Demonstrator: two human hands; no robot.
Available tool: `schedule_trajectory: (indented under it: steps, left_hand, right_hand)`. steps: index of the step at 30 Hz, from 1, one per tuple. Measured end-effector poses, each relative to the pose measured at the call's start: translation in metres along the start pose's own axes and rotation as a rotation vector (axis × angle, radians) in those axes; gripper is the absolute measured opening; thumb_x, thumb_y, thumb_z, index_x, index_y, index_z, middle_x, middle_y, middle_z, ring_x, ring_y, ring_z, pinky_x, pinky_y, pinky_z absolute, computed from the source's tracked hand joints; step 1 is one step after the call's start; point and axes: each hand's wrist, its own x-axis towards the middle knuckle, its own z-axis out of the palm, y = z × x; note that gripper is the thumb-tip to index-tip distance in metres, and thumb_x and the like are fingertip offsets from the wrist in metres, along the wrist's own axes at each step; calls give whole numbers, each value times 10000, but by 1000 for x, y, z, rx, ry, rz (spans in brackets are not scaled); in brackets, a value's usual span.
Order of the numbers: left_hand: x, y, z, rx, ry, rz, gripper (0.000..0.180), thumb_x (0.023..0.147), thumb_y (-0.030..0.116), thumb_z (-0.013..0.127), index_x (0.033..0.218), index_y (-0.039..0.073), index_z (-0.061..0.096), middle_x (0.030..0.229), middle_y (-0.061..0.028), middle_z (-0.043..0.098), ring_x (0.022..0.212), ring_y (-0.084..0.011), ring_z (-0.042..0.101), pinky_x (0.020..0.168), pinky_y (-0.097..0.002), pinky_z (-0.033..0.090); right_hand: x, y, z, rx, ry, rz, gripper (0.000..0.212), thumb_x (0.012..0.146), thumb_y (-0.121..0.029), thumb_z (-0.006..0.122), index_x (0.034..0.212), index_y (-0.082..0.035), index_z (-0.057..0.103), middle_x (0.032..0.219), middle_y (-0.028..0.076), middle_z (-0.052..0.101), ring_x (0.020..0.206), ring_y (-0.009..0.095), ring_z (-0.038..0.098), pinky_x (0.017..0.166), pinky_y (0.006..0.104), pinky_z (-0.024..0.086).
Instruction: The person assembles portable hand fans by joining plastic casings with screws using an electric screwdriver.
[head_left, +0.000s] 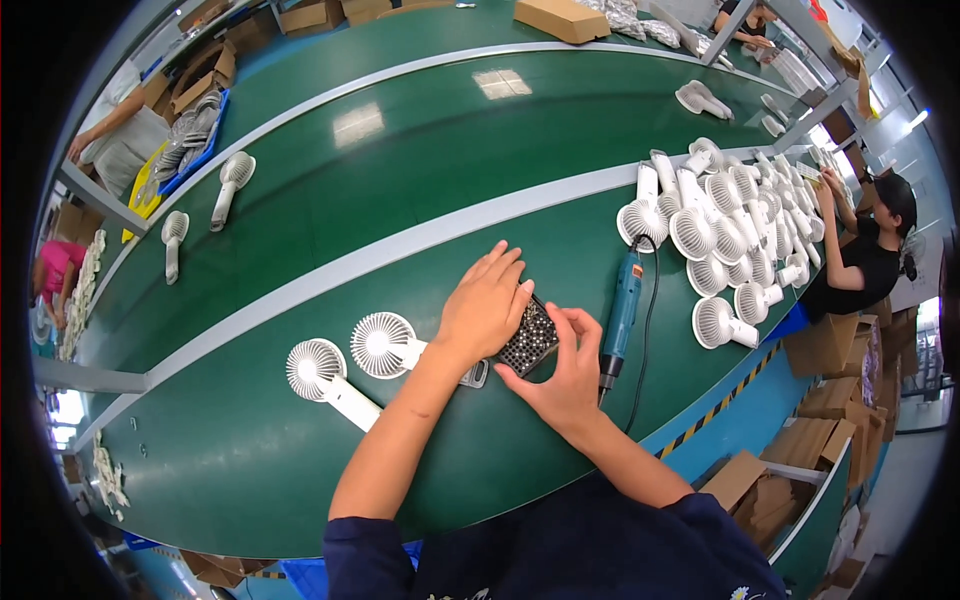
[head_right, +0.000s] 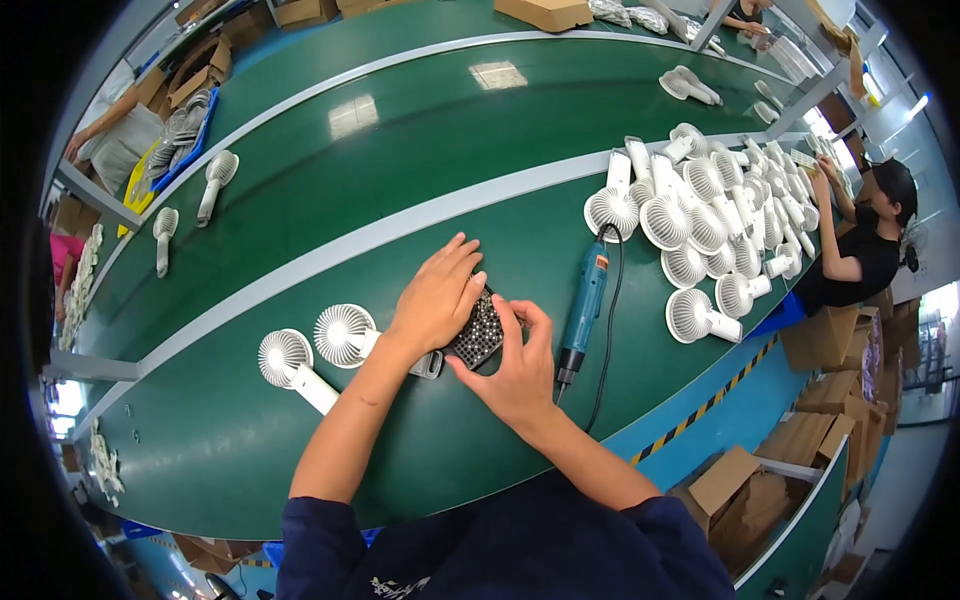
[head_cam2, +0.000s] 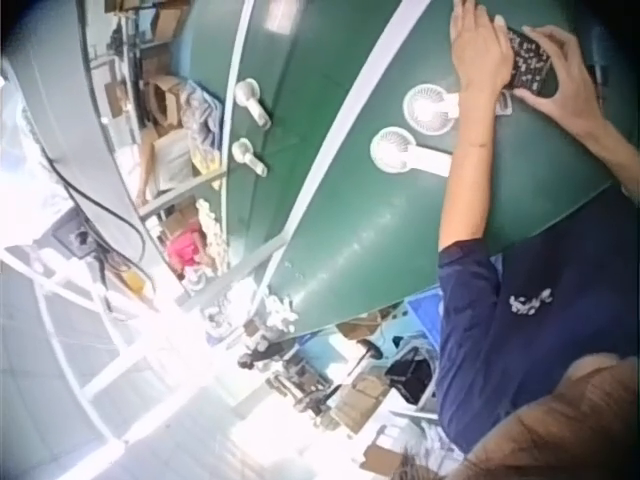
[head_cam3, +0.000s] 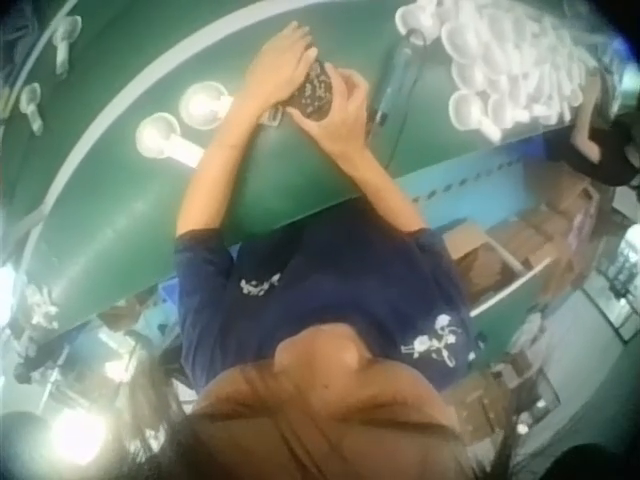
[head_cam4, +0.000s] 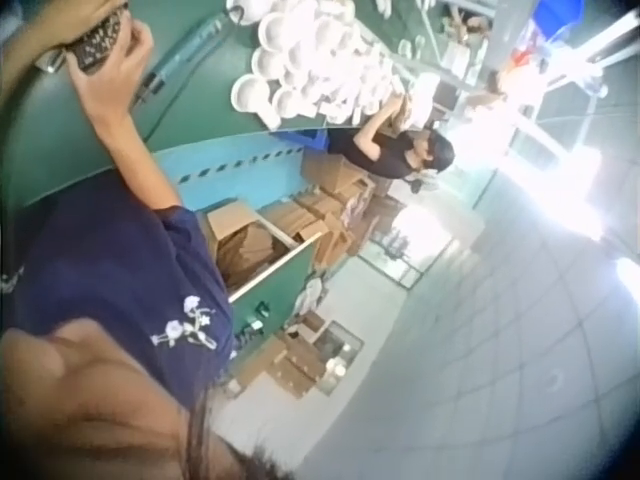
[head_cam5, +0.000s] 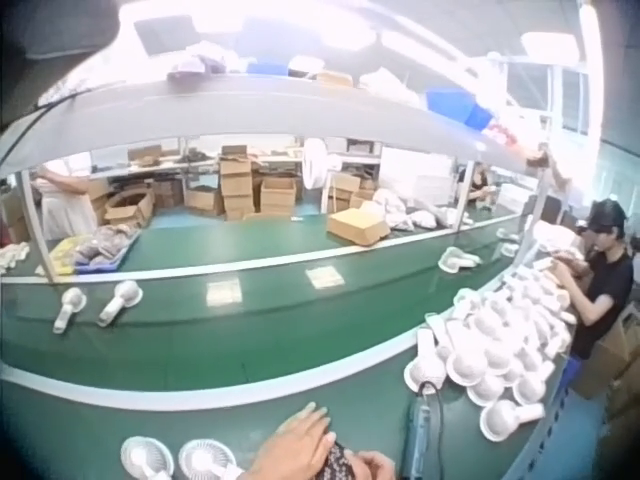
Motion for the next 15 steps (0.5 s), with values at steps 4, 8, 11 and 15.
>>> schedule_trajectory:
  steps: [4, 8, 11, 15]
  left_hand:
    - [4, -4, -3, 116, -11, 163, 396, 977, 251, 456, 1214, -47, 566, 1372, -173, 504, 1364, -330, 373, 1136, -435, 295]
    - [-3, 2, -18, 166, -47, 290, 435, 947, 207, 506, 1318, -19, 484, 1411, -165, 464, 1384, -335, 337, 1155, -450, 252]
    - [-24, 37, -66, 209, 32, 176, 579, 864, 147, 612, 1390, 8, 411, 1426, -174, 435, 1383, -359, 325, 1137, -498, 247]
    - [-89, 46, -90, 448, 95, -185, 526, 869, 180, 620, 1345, 15, 470, 1471, -169, 376, 1410, -401, 254, 1127, -579, 166]
  right_hand:
    - [-7, -6, 2, -36, -29, 37, 913, 602, -290, 895, 1345, -29, 433, 1203, 190, 419, 1049, 335, 493, 869, 403, 478]
    - [-19, -13, -10, 7, -133, 121, 872, 649, -312, 869, 1339, -9, 429, 1222, 186, 426, 1057, 325, 487, 877, 387, 475]
    - [-23, 14, -46, -32, -21, 260, 769, 714, -317, 821, 1301, 14, 452, 1148, 173, 483, 957, 297, 547, 787, 374, 486]
    - [-5, 37, -59, -235, -106, 480, 759, 780, -321, 761, 1340, 32, 388, 1160, 168, 481, 863, 349, 595, 696, 437, 501]
